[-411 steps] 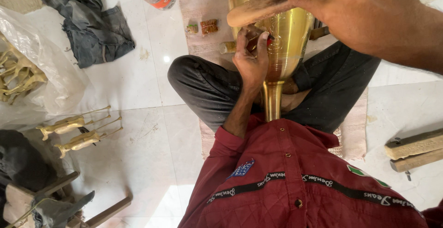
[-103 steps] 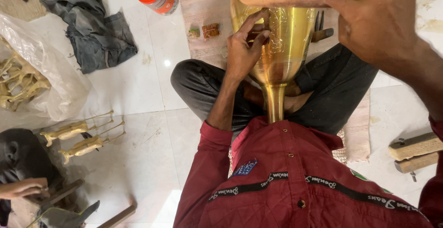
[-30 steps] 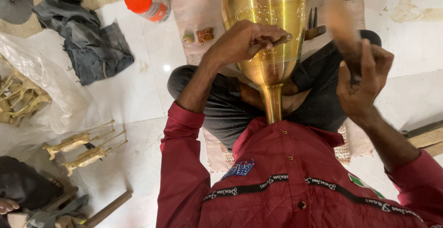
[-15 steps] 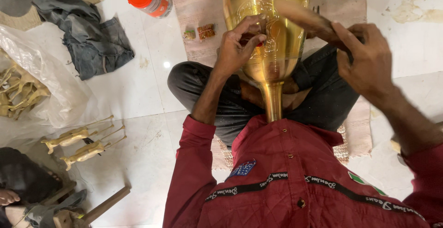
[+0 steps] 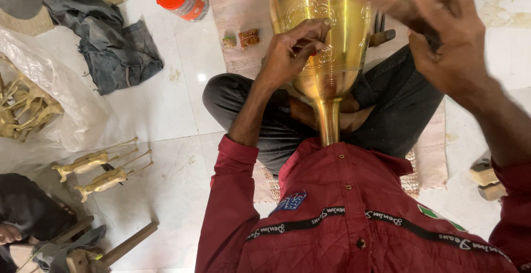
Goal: The person sits cross-legged on the floor with a large brass vessel held between their legs and engraves decorative patterns into its surface. They hold a small chisel against the brass with one hand and strike it with a wooden mallet in the other hand, repositioning the chisel repeatedly to work different parts of the design.
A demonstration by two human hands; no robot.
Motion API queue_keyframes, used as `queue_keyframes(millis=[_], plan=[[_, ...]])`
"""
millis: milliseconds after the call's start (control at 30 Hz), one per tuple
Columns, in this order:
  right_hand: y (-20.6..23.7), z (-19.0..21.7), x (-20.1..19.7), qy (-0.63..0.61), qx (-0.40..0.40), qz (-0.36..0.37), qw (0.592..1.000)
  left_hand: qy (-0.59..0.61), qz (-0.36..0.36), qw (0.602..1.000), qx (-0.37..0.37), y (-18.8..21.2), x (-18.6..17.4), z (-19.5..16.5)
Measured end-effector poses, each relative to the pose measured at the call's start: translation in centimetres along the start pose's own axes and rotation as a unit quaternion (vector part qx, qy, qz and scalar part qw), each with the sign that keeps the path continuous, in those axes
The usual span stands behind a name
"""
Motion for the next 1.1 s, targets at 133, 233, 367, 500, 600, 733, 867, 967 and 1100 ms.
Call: queue_keyframes(millis=[133,233,367,500,600,733,867,967,1100], plan=[[0.7,0.1,0.5,-0.081,0.003,-0.037,0.996,0.012,0.045,0.997,-0.056,-0.5,-0.1,0.3],[2.0,0.0,1.6,0.018,0.016,0.017,1.0,-0.02,0.085,0.996,0.018,-1.0,0.1,-0.4],[4.1,-0.9,1.4,-0.078,0.06,-0.054,0.994,-0.009,0.106,0.994,0.017,-1.6,0.0,-0.5],[5.1,-0.9,2.2,0.002,0.05,-0.059,0.997,-0.019,0.123,0.992,0.026,-1.9,-0.2,-0.8],[6.0,-0.3,1.9,-0.088,0.044,-0.149,0.984,-0.033,0.149,0.988,0.026,-2.0,-0.1,-0.2],[7.2,-0.1,2.8,0.159,0.066,-0.007,0.985,-0.002,0.122,0.99,0.076,-1.4,-0.2,0.9],[8.2,-1.5,4.9,-0.067,0.173,-0.028,0.982,0.247,-0.187,0.947,0.09,-0.6,-3.0,3.3],[8.9,-2.3,7.7,-0.151,0.228,-0.036,0.961,0.276,-0.335,0.9,-0.028,1.4,-5.0,5.4],[9.4,-2.2,11.5,-0.412,0.293,-0.163,0.847,0.275,-0.335,0.897,-0.087,3.0,-4.0,5.0]])
Point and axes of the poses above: each hand's wrist, its own y-axis away from the middle knuckle, its own x-axis out of the palm, z = x × y, the point moved 5 cm from there along -y, towards the middle knuckle, and after that the axes turned 3 degrees about -y, right-handed, at the moved point
